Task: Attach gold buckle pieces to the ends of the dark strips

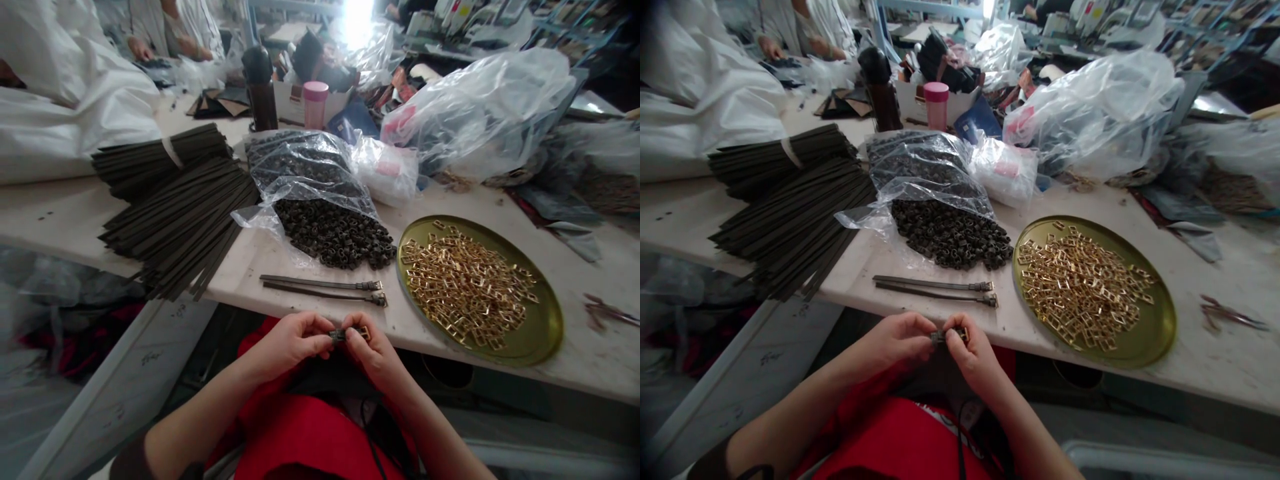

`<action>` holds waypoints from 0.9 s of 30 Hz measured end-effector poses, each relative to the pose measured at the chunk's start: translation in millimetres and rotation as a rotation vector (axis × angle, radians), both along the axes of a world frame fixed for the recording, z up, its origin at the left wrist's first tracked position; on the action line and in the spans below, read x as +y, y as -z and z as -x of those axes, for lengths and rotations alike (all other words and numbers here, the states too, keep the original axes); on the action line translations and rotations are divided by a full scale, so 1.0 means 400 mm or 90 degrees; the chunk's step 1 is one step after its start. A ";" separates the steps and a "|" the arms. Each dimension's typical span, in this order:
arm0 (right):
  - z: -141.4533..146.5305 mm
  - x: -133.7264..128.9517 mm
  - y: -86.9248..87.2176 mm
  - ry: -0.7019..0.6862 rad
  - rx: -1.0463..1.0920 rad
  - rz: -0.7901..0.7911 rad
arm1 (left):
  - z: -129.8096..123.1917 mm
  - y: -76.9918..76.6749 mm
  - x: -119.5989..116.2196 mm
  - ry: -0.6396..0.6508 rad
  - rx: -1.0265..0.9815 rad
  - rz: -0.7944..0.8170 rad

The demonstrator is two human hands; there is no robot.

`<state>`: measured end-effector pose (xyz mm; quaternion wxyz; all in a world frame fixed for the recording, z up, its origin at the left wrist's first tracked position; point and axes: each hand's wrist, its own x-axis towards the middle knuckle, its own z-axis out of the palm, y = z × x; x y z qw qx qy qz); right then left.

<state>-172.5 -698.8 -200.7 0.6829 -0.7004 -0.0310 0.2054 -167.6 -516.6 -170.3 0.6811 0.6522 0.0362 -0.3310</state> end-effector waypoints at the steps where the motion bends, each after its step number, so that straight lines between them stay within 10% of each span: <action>1: 0.001 0.000 0.000 -0.009 -0.005 0.013 | -0.001 0.000 -0.001 -0.004 0.001 -0.001; 27: 0.035 -0.039 -0.025 -0.127 -0.050 0.111 | 0.039 0.018 -0.018 -0.029 0.050 0.017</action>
